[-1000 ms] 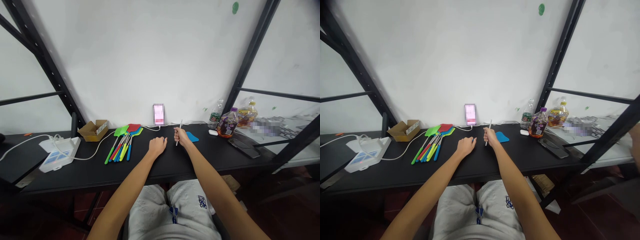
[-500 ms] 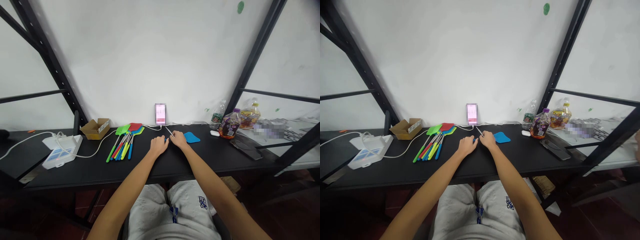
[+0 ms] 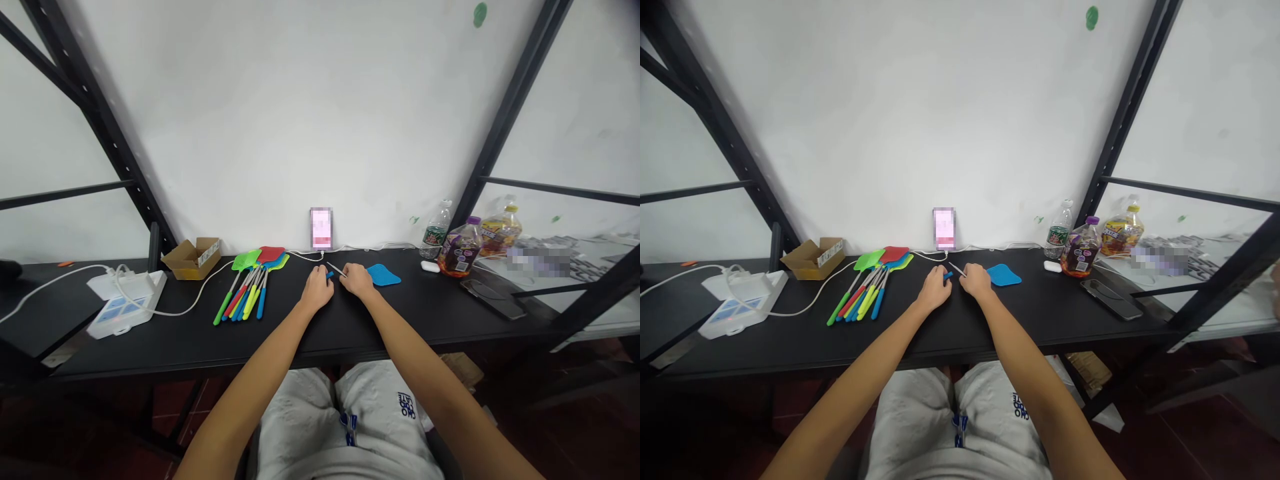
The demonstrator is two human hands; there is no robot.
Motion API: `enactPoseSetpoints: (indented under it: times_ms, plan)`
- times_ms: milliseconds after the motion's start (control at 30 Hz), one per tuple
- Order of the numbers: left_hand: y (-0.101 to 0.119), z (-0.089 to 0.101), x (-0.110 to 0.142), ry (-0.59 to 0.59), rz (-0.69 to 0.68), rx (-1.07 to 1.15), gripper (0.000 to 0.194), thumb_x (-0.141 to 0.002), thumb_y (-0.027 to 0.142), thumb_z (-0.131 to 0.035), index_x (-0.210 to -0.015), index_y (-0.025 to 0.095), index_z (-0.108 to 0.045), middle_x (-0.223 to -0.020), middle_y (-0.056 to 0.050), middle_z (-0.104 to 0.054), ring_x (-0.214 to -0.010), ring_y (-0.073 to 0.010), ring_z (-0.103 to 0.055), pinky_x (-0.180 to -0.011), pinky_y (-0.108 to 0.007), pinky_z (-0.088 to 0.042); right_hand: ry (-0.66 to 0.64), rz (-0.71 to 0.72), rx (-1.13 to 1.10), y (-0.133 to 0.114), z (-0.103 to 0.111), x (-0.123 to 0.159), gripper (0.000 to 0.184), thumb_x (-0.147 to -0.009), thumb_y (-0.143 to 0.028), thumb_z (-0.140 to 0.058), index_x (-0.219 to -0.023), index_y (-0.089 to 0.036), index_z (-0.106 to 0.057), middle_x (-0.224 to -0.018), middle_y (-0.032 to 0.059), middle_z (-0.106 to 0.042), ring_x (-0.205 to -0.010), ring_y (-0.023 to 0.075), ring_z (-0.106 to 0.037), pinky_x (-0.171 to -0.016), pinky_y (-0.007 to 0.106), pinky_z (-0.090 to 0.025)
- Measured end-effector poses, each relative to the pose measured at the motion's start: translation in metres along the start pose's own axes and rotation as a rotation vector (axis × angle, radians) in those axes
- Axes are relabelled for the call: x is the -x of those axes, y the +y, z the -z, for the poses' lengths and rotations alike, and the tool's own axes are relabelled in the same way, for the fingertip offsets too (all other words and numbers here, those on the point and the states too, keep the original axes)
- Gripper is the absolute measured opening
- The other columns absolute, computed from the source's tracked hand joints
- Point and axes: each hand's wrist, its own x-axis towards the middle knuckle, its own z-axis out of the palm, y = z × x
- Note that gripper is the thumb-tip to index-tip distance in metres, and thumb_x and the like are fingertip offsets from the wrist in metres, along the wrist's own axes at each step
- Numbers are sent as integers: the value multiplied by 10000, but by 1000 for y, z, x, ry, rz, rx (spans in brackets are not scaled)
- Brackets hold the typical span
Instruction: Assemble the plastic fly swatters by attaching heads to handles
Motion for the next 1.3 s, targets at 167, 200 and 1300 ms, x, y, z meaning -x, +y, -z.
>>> enactPoseSetpoints:
  times_ms: [167, 200, 1300]
  plan:
    - [-4, -2, -1, 11, 10, -9, 140, -867, 128, -450, -972, 180, -527, -1022, -80, -525, -975, -182, -536, -881, -303, -435, -15, 7, 13, 2, -2, -1, 49, -792, -246, -596, -783, -198, -599, -912, 102, -645, -848, 219, -592, -682, 295, -381]
    - [-5, -2, -1, 8, 11, -29, 133, -874, 139, -456, -971, 178, -537, -1020, -81, -524, -985, -186, -529, -893, -307, -426, -18, 5, 12, 2, -2, -1, 51, -793, -247, -598, -786, -197, -603, -916, 104, -645, -850, 218, -591, -688, 295, -384]
    - [-5, 2, -1, -44, 46, -158, 147, -886, 273, -521, -930, 180, -626, -1001, -110, -573, -1001, -266, -510, -835, -374, -397, -31, -72, -28, -12, 9, 5, 255, -994, -301, -327, -1065, -149, -519, -967, 163, -676, -879, 272, -649, -711, 327, -403]
